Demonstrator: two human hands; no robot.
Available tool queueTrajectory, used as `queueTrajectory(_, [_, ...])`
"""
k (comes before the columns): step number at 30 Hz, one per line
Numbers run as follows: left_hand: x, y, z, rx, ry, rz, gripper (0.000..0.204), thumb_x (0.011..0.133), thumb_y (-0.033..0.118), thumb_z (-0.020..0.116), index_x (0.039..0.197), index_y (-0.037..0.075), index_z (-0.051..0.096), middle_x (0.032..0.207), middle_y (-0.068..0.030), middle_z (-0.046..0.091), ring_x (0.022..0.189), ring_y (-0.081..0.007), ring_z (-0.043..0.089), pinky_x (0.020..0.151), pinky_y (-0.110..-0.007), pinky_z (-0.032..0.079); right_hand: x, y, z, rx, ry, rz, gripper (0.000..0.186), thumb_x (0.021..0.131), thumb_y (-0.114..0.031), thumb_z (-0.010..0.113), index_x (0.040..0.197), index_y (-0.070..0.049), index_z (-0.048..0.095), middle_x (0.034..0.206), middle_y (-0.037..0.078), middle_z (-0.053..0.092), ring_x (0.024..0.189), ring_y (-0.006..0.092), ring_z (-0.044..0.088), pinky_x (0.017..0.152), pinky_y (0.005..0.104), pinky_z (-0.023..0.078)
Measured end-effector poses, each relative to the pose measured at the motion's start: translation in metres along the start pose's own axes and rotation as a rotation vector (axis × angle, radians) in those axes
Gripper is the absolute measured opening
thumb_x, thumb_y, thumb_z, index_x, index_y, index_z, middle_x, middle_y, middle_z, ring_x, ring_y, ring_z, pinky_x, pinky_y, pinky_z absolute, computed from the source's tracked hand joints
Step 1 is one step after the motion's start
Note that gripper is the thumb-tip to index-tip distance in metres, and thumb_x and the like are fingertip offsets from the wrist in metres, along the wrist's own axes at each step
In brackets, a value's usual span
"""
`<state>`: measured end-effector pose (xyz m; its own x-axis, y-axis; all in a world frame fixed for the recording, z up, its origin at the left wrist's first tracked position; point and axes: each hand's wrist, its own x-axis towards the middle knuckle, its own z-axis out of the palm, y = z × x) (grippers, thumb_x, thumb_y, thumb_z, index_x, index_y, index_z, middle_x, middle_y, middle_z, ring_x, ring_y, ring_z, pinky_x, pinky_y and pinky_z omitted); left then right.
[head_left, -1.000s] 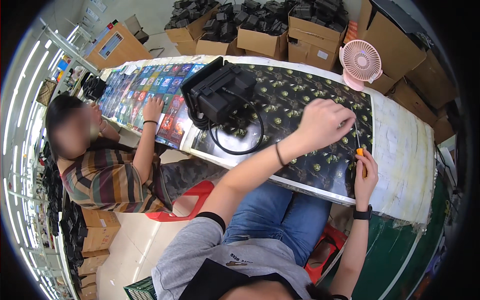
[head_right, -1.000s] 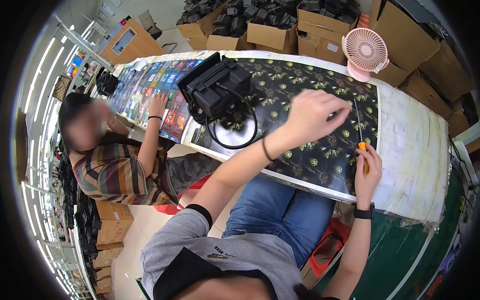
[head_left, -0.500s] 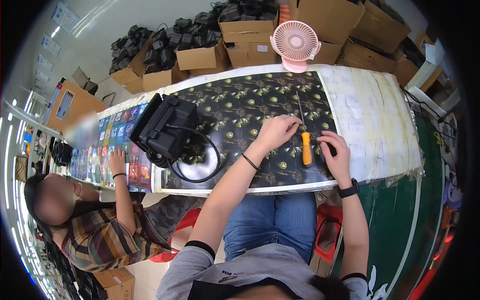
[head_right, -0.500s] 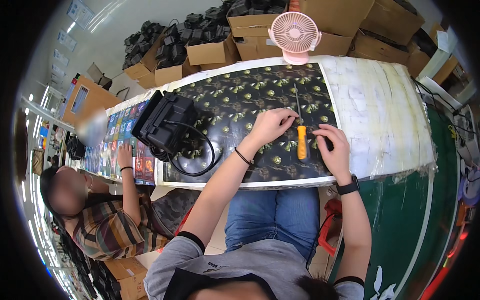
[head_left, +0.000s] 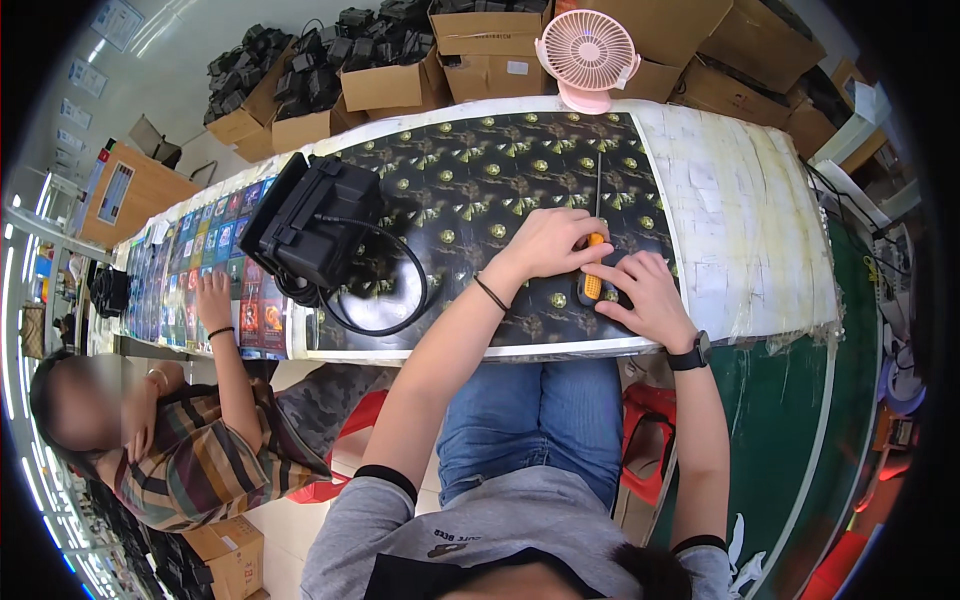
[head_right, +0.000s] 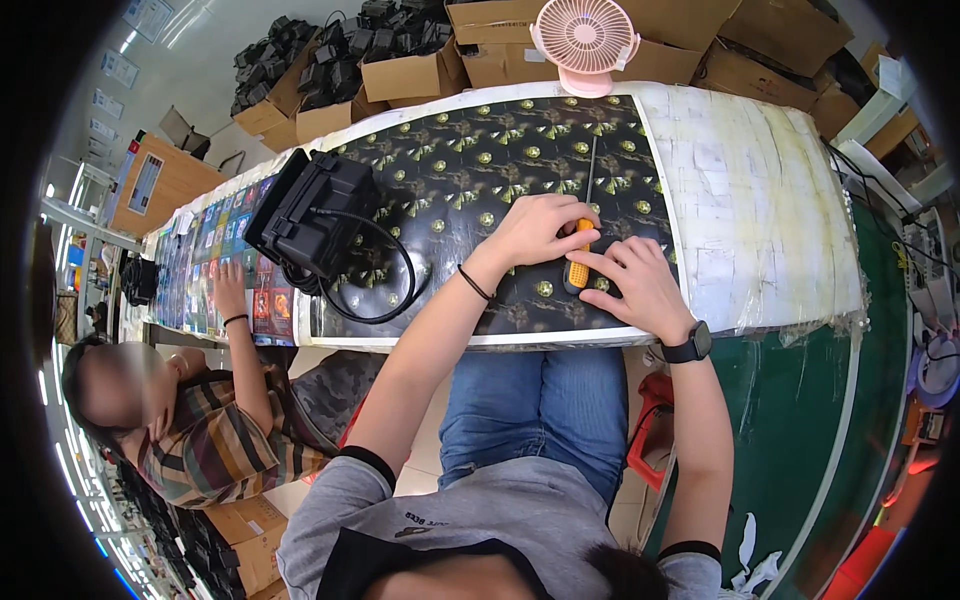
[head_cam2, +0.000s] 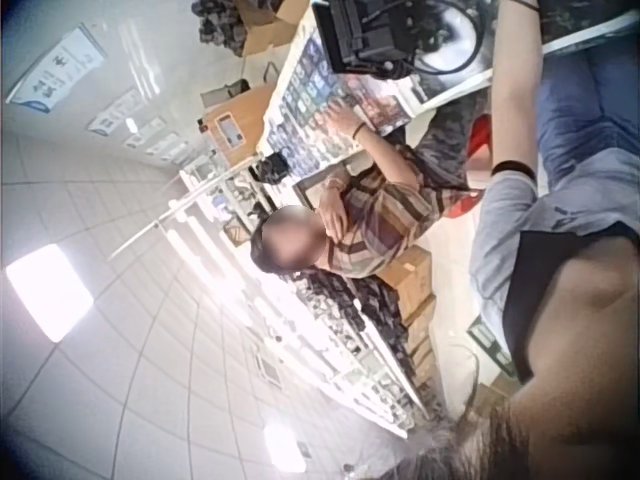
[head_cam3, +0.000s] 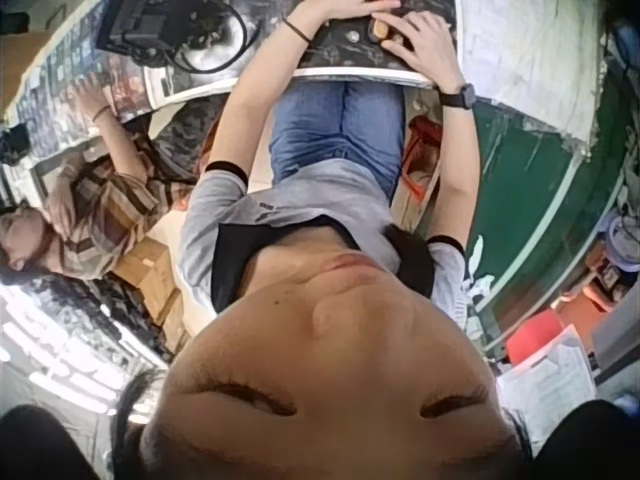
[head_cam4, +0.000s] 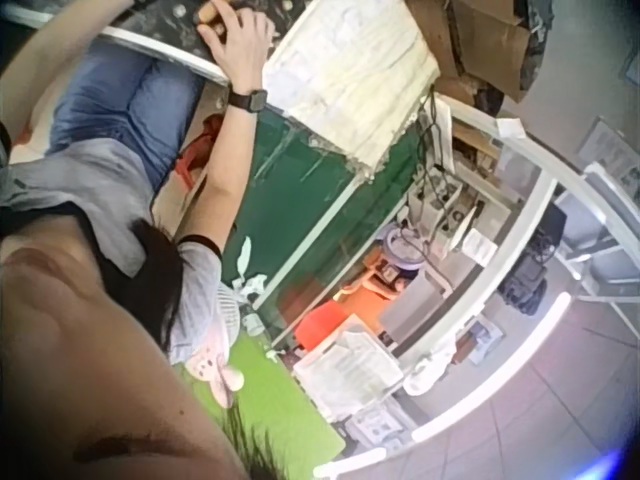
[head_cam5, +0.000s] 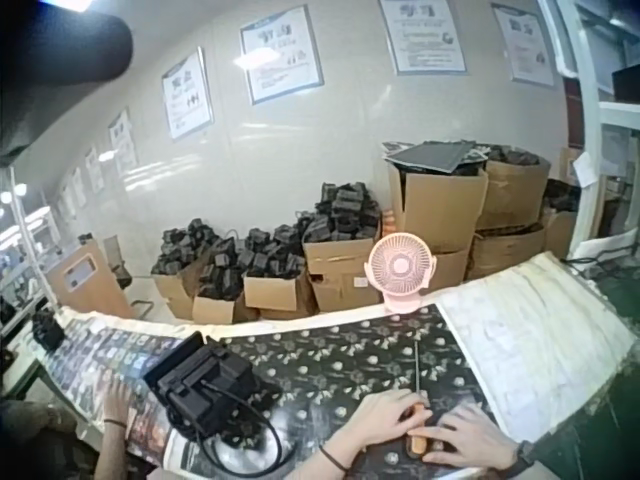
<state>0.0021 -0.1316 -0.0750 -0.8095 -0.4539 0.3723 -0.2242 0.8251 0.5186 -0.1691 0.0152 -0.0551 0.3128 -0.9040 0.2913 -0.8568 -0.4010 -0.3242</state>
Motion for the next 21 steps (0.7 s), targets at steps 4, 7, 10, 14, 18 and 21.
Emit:
queueTrajectory(4, [-0.001,0.0,0.0,-0.125,0.022,-0.041,0.03,0.085,0.041,0.07,0.091,0.012,0.067,0.075,-0.0054,0.065,0.067,-0.0232,0.065,0.06,-0.033,0.051,0.001,0.001,-0.001,0.032,0.002,-0.009,0.037,0.086,-0.038,0.069,0.116,-0.018,0.066,0.086,0.005,0.055,0.089,0.0255,0.051,0.085,0.0372,0.039])
queueTrajectory(7, [0.002,0.003,-0.003,-0.23,0.003,-0.107,0.029,0.082,0.033,0.075,0.096,0.01,0.065,0.079,-0.005,0.067,0.068,-0.0194,0.066,0.061,-0.029,0.051,-0.001,0.003,-0.001,0.091,0.034,0.028,0.036,0.084,-0.037,0.071,0.116,-0.02,0.067,0.088,0.005,0.056,0.089,0.0254,0.053,0.084,0.0374,0.04])
queueTrajectory(10, [0.003,-0.005,0.002,-0.41,0.187,-0.036,0.028,0.08,0.023,0.079,0.098,0.008,0.064,0.086,-0.0034,0.07,0.076,-0.016,0.068,0.065,-0.028,0.051,0.0,0.002,0.0,0.116,0.068,0.048,0.036,0.083,-0.029,0.072,0.118,-0.022,0.066,0.09,0.005,0.057,0.089,0.0245,0.055,0.084,0.0365,0.041])
queueTrajectory(14, [0.003,-0.008,0.006,-0.458,0.24,-0.036,0.032,0.077,0.015,0.082,0.101,0.007,0.062,0.095,-0.0021,0.069,0.077,-0.0115,0.062,0.066,-0.024,0.048,0.0,0.004,0.003,0.15,0.109,0.08,0.039,0.084,-0.018,0.071,0.122,-0.023,0.065,0.097,0.005,0.059,0.09,0.0239,0.057,0.084,0.0363,0.044])
queueTrajectory(18, [0.009,-0.012,0.012,-0.591,0.303,-0.084,0.042,0.079,0.011,0.082,0.109,0.007,0.053,0.1,-0.0034,0.068,0.085,-0.0103,0.064,0.071,-0.024,0.048,-0.001,0.007,0.001,0.2,0.132,0.137,0.041,0.086,-0.012,0.068,0.125,-0.021,0.063,0.105,0.008,0.06,0.094,0.0263,0.059,0.085,0.0377,0.046])
queueTrajectory(21, [0.01,-0.012,0.01,-0.617,0.342,-0.094,0.044,0.078,0.014,0.081,0.11,0.008,0.052,0.096,-0.0026,0.071,0.082,-0.011,0.067,0.068,-0.024,0.047,0.0,0.01,0.002,0.233,0.134,0.143,0.042,0.087,-0.011,0.066,0.127,-0.02,0.062,0.108,0.009,0.061,0.097,0.0278,0.059,0.086,0.0382,0.046])
